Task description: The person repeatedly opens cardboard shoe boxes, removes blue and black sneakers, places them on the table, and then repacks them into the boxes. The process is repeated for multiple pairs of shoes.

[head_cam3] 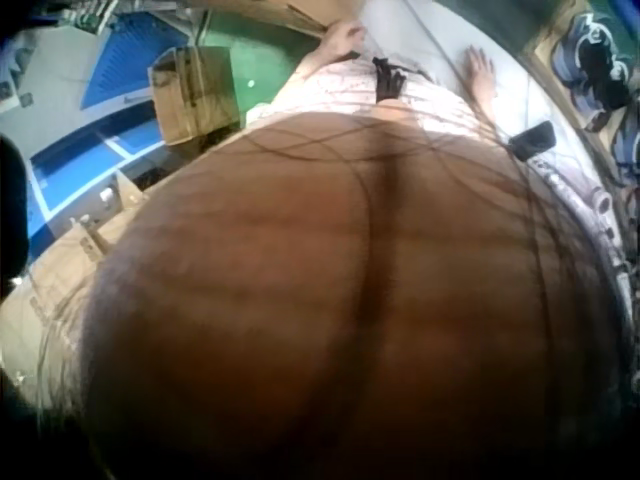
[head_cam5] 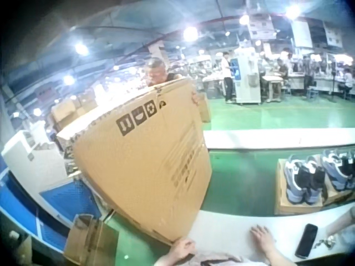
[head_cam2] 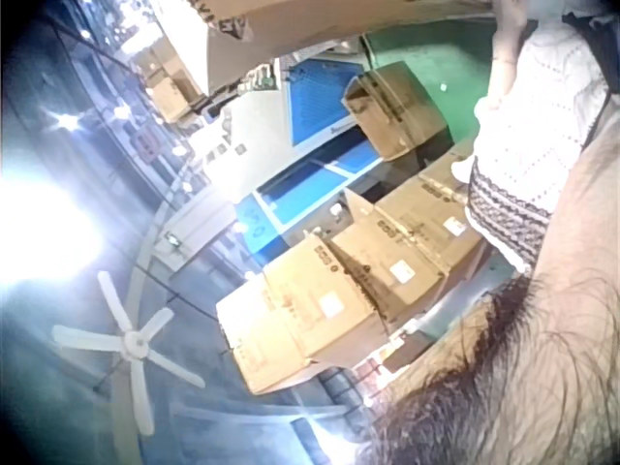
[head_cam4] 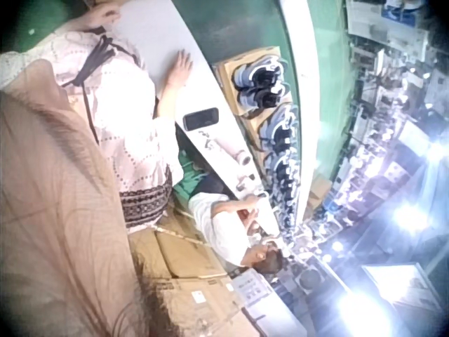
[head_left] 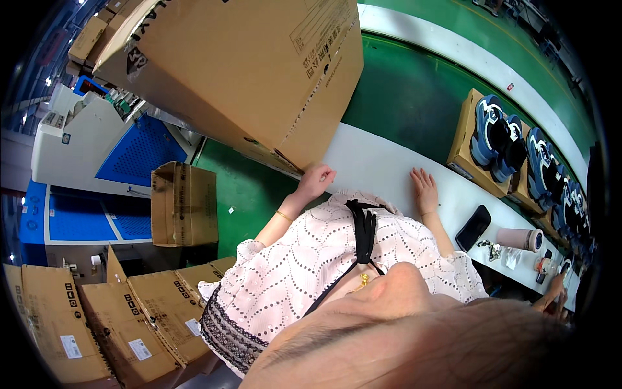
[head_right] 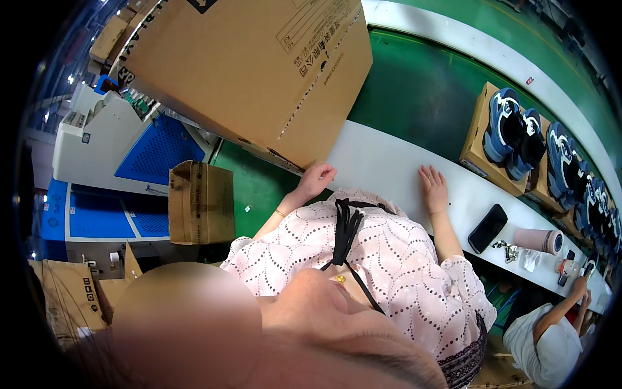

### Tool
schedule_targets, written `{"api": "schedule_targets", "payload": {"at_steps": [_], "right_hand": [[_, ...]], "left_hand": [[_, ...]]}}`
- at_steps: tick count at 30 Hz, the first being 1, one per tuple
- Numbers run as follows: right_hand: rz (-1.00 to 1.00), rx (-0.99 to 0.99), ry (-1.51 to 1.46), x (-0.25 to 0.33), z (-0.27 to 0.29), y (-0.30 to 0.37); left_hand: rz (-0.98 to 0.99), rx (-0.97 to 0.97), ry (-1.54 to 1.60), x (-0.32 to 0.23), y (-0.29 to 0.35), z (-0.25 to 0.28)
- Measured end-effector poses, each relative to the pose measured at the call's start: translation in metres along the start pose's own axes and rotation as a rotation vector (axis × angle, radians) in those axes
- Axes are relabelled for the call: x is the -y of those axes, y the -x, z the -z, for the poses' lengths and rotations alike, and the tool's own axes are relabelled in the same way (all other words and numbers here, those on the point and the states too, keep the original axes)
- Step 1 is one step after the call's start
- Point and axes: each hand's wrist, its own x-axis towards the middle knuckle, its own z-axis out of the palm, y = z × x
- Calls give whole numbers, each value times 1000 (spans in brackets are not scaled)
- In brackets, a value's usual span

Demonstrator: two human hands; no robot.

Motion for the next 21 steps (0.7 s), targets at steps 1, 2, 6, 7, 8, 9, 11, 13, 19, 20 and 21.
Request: {"api": "schedule_targets", "payload": {"at_steps": [1, 2, 6, 7, 8, 9, 11, 13, 19, 20, 21], "right_hand": [[-1, 5, -16, 3, 0, 1], [3, -2, -19, 4, 1, 0], [14, -39, -49, 9, 8, -3], [20, -52, -68, 12, 9, -4], [22, -55, -68, 15, 11, -6], [25, -58, -67, 18, 13, -8], [24, -77, -64, 18, 11, -8], [33, -99, -62, 18, 6, -9], [32, -150, -130, 26, 0, -14], [31, -152, -134, 27, 0, -15], [30, -153, -138, 28, -1, -16]], "left_hand": [[-13, 8, -15, 1, 3, -2], [-27, 17, -29, 1, 5, -5], [-43, 66, -25, -1, 6, -19], [-44, 65, -36, 0, 6, -19], [-44, 64, -48, 1, 4, -19], [-44, 63, -59, 3, 3, -19], [-70, 24, -78, -3, -7, -18], [-82, -9, -102, -7, -15, -17], [-96, -58, -120, -7, -35, -16], [-98, -68, -135, -7, -38, -15], [-101, -77, -149, -8, -42, -13]]}}
